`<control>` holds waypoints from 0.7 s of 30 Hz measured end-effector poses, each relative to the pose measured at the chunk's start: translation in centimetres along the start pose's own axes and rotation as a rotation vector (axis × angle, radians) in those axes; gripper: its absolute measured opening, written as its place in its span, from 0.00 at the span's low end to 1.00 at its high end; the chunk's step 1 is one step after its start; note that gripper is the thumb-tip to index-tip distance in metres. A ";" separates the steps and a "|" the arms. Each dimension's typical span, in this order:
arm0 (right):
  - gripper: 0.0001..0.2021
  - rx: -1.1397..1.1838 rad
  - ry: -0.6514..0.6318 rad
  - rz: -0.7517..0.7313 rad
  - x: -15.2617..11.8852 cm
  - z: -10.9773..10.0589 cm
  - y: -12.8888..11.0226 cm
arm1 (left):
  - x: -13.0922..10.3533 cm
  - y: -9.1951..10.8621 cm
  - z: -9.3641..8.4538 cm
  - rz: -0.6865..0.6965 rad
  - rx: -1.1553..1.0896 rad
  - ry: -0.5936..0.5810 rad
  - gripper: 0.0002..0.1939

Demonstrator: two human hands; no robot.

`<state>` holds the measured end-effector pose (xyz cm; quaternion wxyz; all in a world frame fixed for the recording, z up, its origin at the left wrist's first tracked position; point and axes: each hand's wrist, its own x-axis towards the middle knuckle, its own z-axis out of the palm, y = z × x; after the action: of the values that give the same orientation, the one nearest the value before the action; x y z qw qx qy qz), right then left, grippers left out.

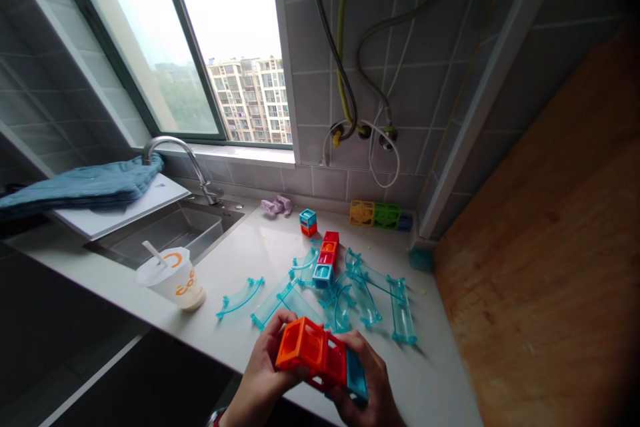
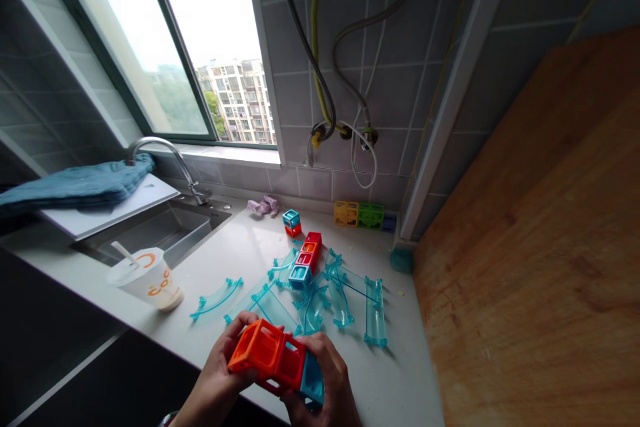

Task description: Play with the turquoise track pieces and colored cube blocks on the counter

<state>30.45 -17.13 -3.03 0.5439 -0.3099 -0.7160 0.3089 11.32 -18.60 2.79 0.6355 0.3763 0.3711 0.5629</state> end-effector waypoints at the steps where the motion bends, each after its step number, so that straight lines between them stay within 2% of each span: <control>1: 0.23 -0.006 0.007 -0.003 0.0 -0.1 0.0 | 0.0 0.0 0.0 0.000 -0.008 0.003 0.31; 5: 0.23 -0.033 -0.023 0.002 0.5 -0.8 -0.3 | 0.1 0.2 -0.3 -0.017 -0.071 0.009 0.28; 10: 0.21 -0.050 -0.136 0.051 1.8 -2.6 -1.4 | -0.1 0.5 -0.5 -0.013 -0.053 -0.006 0.32; 17: 0.20 -0.245 -0.199 0.198 3.5 -6.3 -1.5 | 0.3 1.1 -0.1 0.230 0.154 0.223 0.31; 19: 0.19 -0.299 -0.278 0.234 4.0 -7.8 -1.7 | 0.4 1.1 0.1 0.235 0.162 0.236 0.31; 21: 0.17 -0.337 -0.384 0.266 4.5 -9.2 -2.0 | 0.5 1.0 0.1 0.219 0.169 0.202 0.30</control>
<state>38.21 -13.90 3.15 0.2938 -0.4231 -0.8002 0.3071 11.03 -18.07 3.68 0.4959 0.4080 0.4358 0.6306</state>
